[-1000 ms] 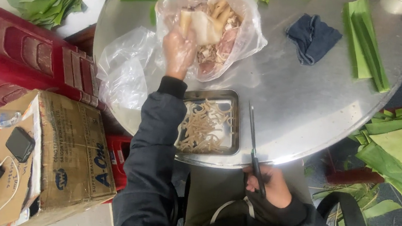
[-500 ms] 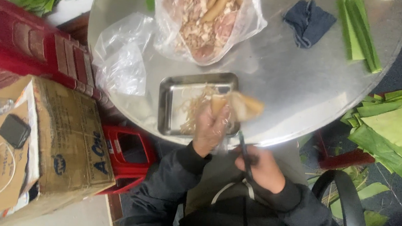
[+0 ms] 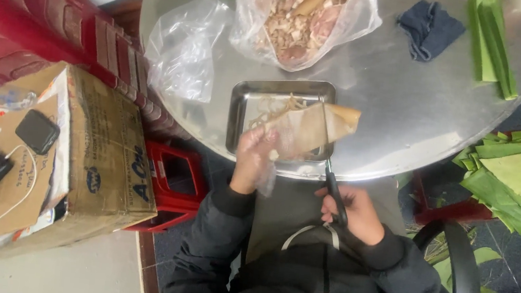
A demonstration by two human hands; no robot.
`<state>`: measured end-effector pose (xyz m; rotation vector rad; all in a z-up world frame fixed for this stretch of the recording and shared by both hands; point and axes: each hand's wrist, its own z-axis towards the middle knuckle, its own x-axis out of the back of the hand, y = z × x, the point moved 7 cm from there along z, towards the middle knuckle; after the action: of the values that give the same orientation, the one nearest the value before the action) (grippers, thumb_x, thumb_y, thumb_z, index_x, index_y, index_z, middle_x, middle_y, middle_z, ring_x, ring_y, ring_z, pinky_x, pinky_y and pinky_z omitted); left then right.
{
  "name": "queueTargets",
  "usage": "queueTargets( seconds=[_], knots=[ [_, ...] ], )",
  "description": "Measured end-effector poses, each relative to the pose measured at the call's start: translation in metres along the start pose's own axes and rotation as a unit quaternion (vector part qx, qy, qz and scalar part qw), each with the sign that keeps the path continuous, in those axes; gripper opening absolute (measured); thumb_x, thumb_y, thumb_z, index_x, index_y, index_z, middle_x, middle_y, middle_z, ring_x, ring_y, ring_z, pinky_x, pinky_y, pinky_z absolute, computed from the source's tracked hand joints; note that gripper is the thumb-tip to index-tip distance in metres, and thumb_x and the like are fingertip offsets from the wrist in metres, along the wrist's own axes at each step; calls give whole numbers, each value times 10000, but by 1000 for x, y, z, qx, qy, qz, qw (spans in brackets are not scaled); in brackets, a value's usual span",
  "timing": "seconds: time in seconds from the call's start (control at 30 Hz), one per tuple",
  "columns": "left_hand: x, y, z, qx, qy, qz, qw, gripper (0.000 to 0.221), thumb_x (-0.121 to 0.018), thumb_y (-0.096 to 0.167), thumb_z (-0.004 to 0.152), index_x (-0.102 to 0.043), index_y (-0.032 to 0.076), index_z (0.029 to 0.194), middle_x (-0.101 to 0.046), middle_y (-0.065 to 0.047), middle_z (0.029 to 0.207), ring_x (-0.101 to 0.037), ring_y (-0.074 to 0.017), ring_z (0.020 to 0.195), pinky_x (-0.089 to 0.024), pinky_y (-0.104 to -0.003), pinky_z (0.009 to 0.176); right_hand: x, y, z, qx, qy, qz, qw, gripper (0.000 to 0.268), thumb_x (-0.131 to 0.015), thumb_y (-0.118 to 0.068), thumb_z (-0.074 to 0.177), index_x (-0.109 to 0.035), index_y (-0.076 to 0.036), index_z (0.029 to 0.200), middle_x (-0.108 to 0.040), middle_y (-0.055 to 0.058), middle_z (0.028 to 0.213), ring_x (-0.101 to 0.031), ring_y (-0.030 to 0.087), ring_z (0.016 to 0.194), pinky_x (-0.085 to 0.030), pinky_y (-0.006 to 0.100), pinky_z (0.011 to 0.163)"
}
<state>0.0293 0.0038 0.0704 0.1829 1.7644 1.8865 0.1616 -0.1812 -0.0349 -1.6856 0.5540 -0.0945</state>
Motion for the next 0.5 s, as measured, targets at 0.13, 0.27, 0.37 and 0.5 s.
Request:
queueTargets(
  seconds=[0.13,0.27,0.37,0.5],
  knots=[
    [-18,36,-24,121,95,-169,974,135,-650,-50,908,-657,18,1025,-694,-65,868,-672,-147,746,-563,-293,714,-6,7,-1,-9,-42,13,999,420,-807,-247,841,-726,139,983,-719,214,653,-746,278,562,-637,353,509],
    [-8,0,-17,152,98,-246,952,70,-709,84,935,-690,31,977,-762,-227,952,-766,-366,799,-630,-637,621,-8,6,-1,0,-54,3,999,414,-806,-267,844,-731,119,973,-715,202,653,-752,280,590,-627,341,516],
    [1,-16,-14,150,102,-166,969,134,-647,103,997,-705,-16,1017,-755,-269,920,-765,-379,773,-640,-618,543,-14,6,-1,2,-70,-24,997,441,-803,-314,847,-738,110,951,-721,183,672,-749,264,625,-632,347,547],
    [17,-30,-14,52,111,58,991,199,-666,154,1007,-759,22,890,-760,-110,817,-618,-98,824,-602,-387,677,-17,25,3,-14,-96,-86,992,494,-799,-381,843,-755,91,981,-726,195,684,-748,282,650,-625,369,583]
  ],
)
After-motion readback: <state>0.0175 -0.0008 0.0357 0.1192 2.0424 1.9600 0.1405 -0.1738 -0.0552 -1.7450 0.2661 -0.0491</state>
